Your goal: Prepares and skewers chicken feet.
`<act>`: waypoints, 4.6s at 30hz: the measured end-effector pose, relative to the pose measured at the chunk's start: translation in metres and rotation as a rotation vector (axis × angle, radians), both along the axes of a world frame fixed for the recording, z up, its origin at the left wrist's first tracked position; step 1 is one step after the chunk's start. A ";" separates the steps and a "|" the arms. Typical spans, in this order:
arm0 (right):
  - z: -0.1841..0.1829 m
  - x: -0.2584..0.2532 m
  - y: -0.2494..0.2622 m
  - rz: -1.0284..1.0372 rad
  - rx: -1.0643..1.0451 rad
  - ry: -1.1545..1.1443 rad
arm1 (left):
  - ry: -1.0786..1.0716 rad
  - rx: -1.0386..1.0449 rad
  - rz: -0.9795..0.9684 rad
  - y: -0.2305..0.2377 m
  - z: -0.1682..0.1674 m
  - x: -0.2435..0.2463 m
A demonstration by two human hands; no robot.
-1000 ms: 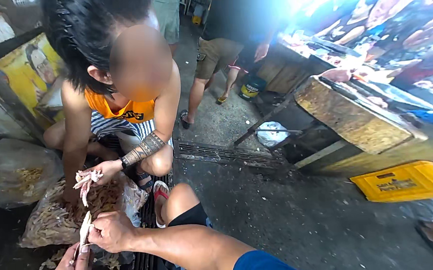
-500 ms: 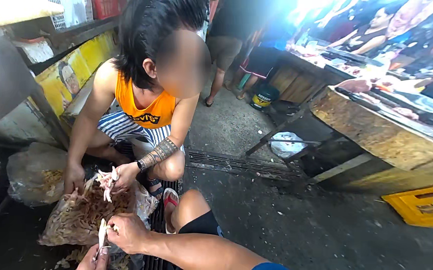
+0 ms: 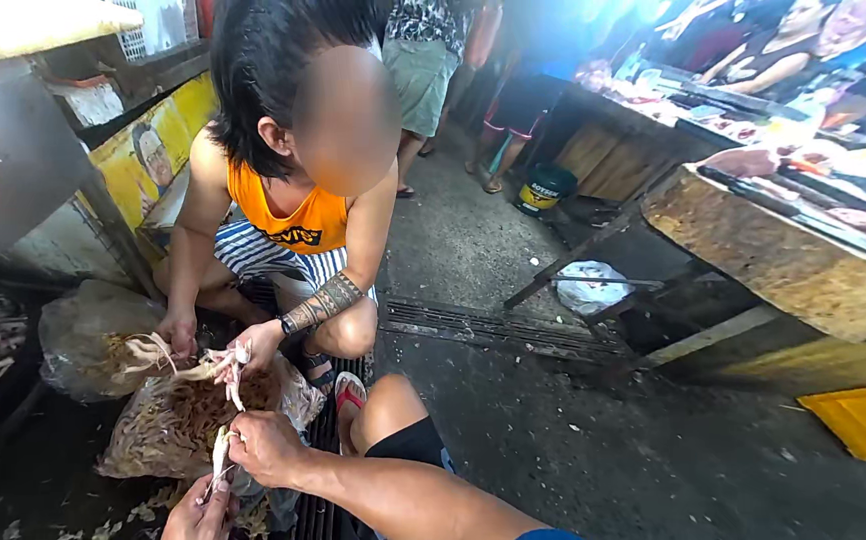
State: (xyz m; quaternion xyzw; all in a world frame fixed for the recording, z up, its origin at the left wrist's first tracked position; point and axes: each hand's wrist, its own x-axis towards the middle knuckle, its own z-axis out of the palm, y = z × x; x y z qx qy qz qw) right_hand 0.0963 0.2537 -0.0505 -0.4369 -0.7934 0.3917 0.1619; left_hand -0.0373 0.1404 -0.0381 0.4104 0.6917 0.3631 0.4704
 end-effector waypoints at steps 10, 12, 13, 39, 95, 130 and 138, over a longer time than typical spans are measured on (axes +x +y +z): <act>0.004 0.005 0.013 -0.044 -0.288 0.109 | -0.056 0.036 0.021 -0.001 -0.004 0.001; 0.006 0.007 0.012 -0.025 -0.354 0.180 | -0.088 0.043 0.046 -0.001 -0.001 0.001; 0.009 0.008 0.011 -0.017 -0.392 0.218 | -0.122 0.050 0.063 -0.001 0.001 0.002; 0.008 0.002 -0.007 0.161 -0.464 0.334 | -0.329 0.134 0.232 0.002 0.009 -0.024; 0.014 0.008 -0.001 0.308 -0.246 0.089 | 0.084 0.211 0.230 0.008 0.000 -0.058; 0.022 0.014 0.006 0.106 -0.310 0.137 | 0.337 0.100 0.112 0.006 0.005 -0.051; 0.006 0.009 0.010 0.112 -0.363 0.137 | -0.199 0.125 0.368 0.012 -0.005 -0.051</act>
